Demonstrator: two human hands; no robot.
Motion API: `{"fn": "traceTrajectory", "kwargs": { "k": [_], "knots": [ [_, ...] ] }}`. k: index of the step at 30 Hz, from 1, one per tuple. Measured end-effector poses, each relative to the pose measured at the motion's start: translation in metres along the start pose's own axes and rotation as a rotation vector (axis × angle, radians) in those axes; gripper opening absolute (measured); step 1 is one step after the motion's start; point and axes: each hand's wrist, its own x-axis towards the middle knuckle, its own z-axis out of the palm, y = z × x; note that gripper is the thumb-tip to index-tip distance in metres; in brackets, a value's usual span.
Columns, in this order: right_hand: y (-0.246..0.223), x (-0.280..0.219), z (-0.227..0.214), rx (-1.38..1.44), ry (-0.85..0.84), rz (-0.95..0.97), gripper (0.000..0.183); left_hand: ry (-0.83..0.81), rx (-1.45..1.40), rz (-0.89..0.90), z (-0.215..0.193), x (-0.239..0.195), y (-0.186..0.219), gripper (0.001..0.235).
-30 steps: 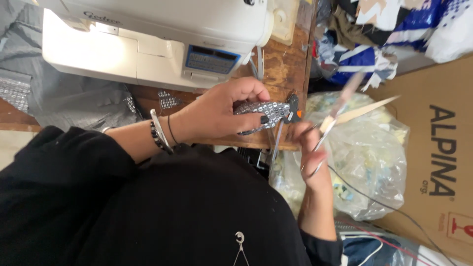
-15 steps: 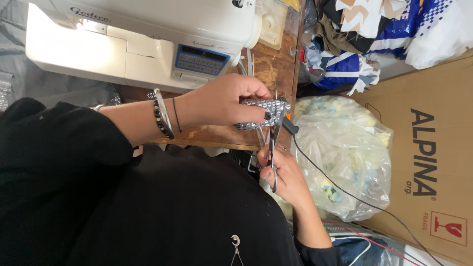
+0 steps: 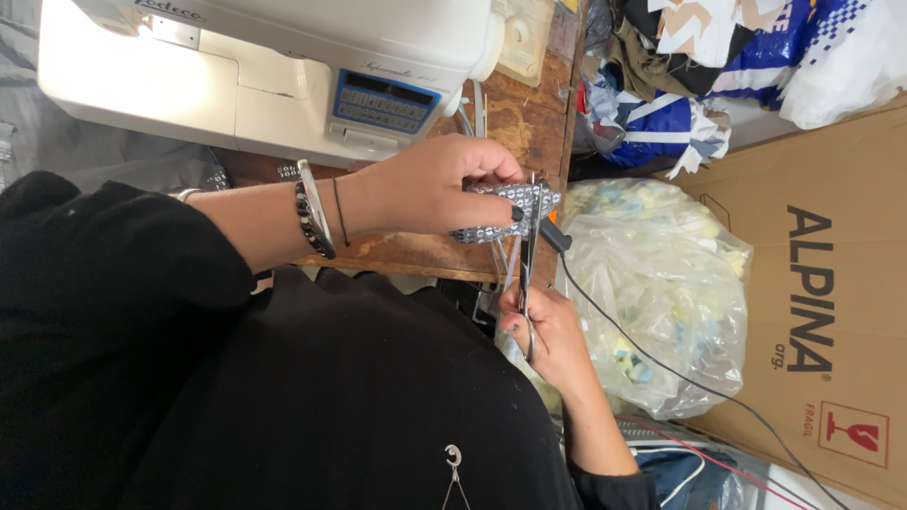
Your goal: The person uses a hot glue gun to apply glue to a small, sequined fabric piece, then presses it onto a white fabric item. The person handles the sequined piece and the white fabric item throughout the process.
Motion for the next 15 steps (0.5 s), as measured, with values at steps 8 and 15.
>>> {"fn": "traceTrajectory", "kwargs": {
  "k": [8,15],
  "knots": [
    [-0.003,-0.001,-0.001,0.053,-0.013,0.002,0.053,-0.009,-0.042,-0.009,0.004,0.001,0.000,0.031],
    [-0.007,0.000,-0.001,0.049,-0.022,-0.039,0.058,-0.033,-0.040,-0.012,0.003,-0.001,-0.001,0.031]
  ]
}}
